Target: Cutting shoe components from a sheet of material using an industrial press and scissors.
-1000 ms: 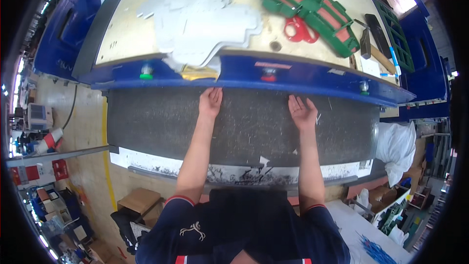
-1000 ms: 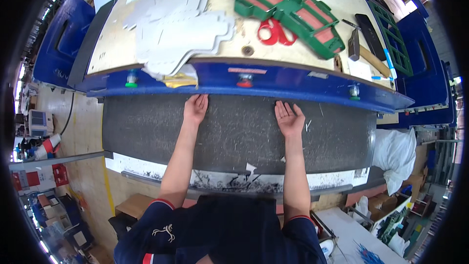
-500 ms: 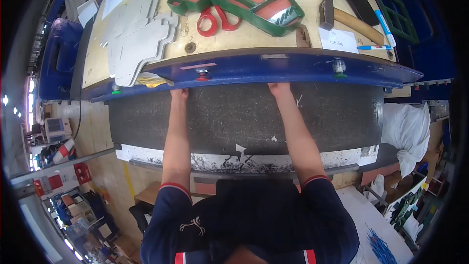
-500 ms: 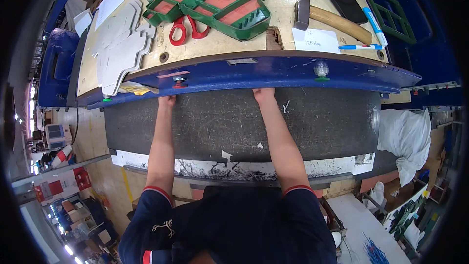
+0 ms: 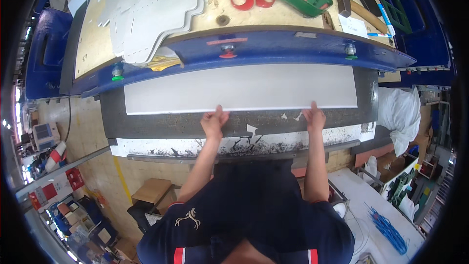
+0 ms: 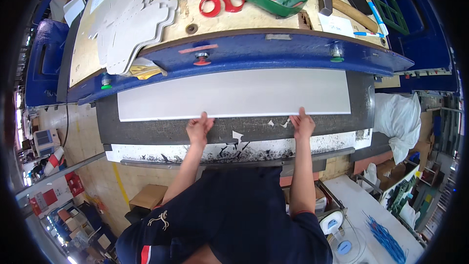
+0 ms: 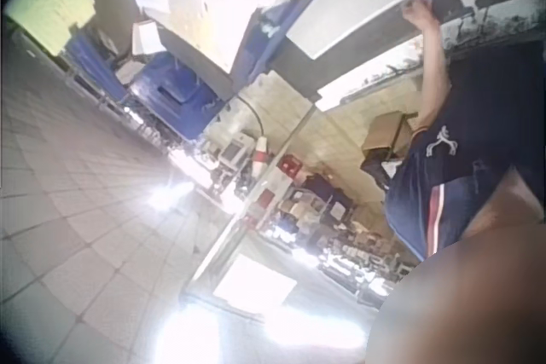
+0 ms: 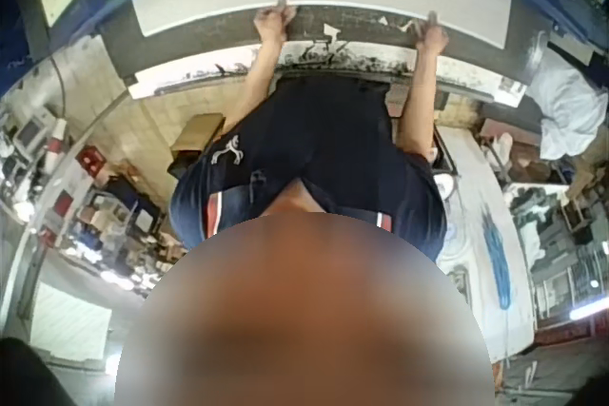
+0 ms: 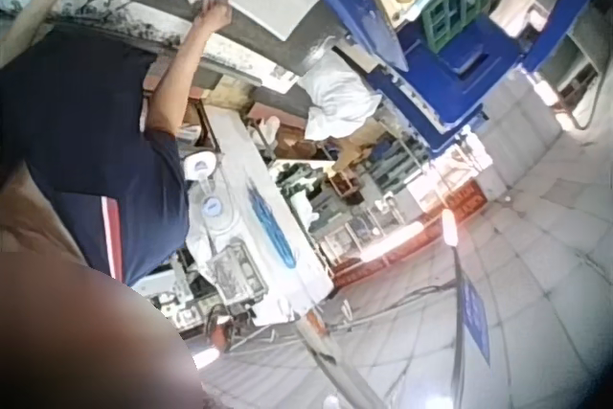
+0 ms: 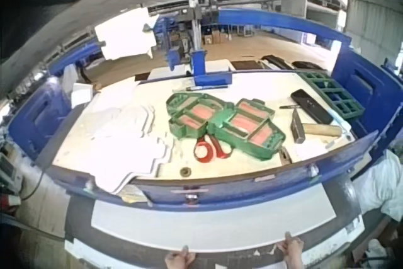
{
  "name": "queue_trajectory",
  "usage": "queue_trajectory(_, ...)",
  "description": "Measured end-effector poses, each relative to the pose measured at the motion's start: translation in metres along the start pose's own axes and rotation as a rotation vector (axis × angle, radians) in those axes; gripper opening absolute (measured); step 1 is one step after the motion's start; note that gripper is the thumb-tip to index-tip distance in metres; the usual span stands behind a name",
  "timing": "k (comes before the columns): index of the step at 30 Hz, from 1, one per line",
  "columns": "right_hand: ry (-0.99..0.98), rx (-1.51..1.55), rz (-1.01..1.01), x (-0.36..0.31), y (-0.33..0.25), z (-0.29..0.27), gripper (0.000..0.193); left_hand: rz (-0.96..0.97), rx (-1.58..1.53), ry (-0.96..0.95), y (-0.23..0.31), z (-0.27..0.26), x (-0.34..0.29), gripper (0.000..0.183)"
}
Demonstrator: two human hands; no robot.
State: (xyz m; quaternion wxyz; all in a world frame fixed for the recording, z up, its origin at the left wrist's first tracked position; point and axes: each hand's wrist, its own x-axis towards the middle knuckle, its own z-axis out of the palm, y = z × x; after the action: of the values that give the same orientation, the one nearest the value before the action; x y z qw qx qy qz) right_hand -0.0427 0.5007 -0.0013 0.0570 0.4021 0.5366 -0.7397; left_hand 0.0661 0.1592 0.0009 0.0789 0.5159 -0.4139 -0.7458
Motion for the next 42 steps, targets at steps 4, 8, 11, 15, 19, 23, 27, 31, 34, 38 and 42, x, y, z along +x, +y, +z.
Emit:
queue_trajectory(4, 0.061, -0.03, 0.084, -0.006, 0.01, -0.055, 0.023, -0.082, -0.012, -0.117, -0.028, -0.024, -0.034, 0.023)
queue_trajectory(8, 0.009, -0.059, 0.064, -0.012, 0.009, -0.068, 0.024, -0.015, -0.018, -0.207, -0.035, -0.037, -0.035, 0.026)
queue_trajectory(11, -0.014, -0.075, 0.058, -0.008, 0.006, -0.076, 0.025, 0.035, -0.035, -0.234, -0.042, -0.04, -0.035, 0.026)
queue_trajectory(15, 0.01, -0.078, 0.029, 0.001, 0.003, -0.086, 0.027, 0.045, -0.021, -0.144, -0.059, -0.033, -0.045, 0.026)
queue_trajectory(19, -0.011, -0.098, 0.004, -0.002, 0.005, -0.088, 0.032, -0.001, -0.062, -0.091, -0.08, -0.045, -0.056, 0.026)
queue_trajectory(23, -0.037, -0.032, 0.015, -0.004, 0.015, -0.088, 0.035, 0.002, -0.043, -0.088, -0.081, -0.042, -0.061, 0.027)
queue_trajectory(27, -0.035, 0.029, 0.004, -0.005, 0.013, -0.084, 0.037, 0.013, 0.038, -0.023, -0.076, -0.035, -0.065, 0.029)
queue_trajectory(31, -0.012, -0.009, 0.005, 0.002, 0.013, -0.093, 0.035, -0.036, 0.011, 0.015, -0.073, -0.026, -0.068, 0.031)
queue_trajectory(34, -0.041, -0.066, 0.001, 0.004, 0.007, -0.099, 0.033, -0.04, 0.067, -0.026, -0.072, -0.034, -0.056, 0.041)
queue_trajectory(38, -0.087, -0.222, -0.031, 0.005, 0.006, -0.101, 0.037, 0.01, 0.11, -0.023, -0.073, -0.038, -0.058, 0.045)
queue_trajectory(42, -0.122, -0.33, -0.015, 0.004, 0.007, -0.103, 0.041, 0.059, 0.196, 0.014, -0.076, -0.045, -0.057, 0.049)
